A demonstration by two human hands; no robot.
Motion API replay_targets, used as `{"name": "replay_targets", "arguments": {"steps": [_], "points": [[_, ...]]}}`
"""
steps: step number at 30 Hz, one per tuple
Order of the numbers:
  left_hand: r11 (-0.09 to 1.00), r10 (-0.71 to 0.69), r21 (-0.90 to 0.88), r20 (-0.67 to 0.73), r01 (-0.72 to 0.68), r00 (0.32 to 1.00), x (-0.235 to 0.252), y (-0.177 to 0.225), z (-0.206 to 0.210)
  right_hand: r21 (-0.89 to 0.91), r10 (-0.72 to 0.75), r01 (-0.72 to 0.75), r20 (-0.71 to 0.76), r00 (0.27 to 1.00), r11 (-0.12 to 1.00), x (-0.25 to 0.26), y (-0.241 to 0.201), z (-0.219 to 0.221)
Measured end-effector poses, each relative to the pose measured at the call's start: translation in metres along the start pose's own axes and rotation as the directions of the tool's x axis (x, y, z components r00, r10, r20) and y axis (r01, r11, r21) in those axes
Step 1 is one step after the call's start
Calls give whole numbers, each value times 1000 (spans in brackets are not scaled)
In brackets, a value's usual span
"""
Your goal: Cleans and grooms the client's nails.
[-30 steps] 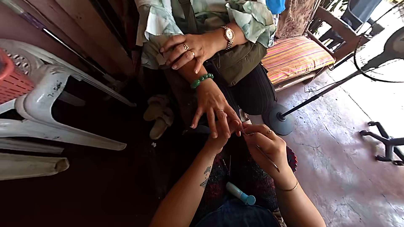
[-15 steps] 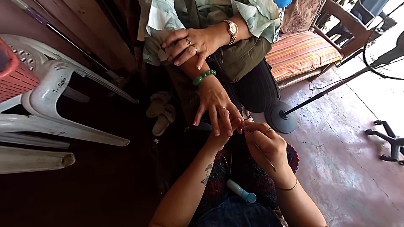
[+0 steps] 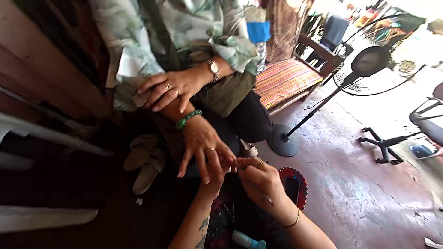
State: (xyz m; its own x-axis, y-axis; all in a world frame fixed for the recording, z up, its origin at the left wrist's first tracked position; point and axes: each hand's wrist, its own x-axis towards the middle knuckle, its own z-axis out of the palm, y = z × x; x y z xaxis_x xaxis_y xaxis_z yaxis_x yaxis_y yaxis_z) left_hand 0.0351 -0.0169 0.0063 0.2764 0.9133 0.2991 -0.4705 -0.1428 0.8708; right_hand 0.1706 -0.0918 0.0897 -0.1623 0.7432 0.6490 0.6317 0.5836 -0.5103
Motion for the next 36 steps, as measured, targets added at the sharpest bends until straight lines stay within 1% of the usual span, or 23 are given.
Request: {"name": "replay_targets", "arguments": {"steps": [3,6,8,11,15,18,20,22,25,29,33,36], "points": [[999,9,34,-20,-8,1000,-2,-1,-2,4,-22,22,7,1000,1000,1,3,4],[999,4,40,-30,-3,1000,-4,0,-3,34,4,-4,9,1000,999,1,0,2],[999,11,42,-26,-10,1000,-3,0,-4,40,13,-14,28,1000,999,1,-2,0],[999,15,40,4,-15,1000,1,1,-4,16,-5,5,2,1000,1000,4,0,3],[998,-39,45,7,39,999,-2,11,2,19,39,-39,-9,999,999,3,-4,-3],[996,-88,27,4,88,996,-2,13,3,-2,38,-38,-29,999,999,2,0,0],[994,-108,14,9,108,994,-3,13,3,18,68,-68,-34,997,998,2,1,-1],[994,-111,7,27,111,993,-3,13,2,13,103,-103,-17,995,995,2,-3,-4],[994,-114,1,37,114,993,-2,15,2,-30,77,-78,-38,996,996,2,-2,0],[994,-105,-33,48,106,993,-3,16,4,19,126,-126,-40,991,992,2,-3,-4],[991,-128,-32,54,130,990,-3,17,3,-11,102,-103,-55,993,995,4,-2,-1],[991,-122,-52,67,125,990,-2,16,3,25,128,-127,-39,991,992,4,-3,-5]]}}
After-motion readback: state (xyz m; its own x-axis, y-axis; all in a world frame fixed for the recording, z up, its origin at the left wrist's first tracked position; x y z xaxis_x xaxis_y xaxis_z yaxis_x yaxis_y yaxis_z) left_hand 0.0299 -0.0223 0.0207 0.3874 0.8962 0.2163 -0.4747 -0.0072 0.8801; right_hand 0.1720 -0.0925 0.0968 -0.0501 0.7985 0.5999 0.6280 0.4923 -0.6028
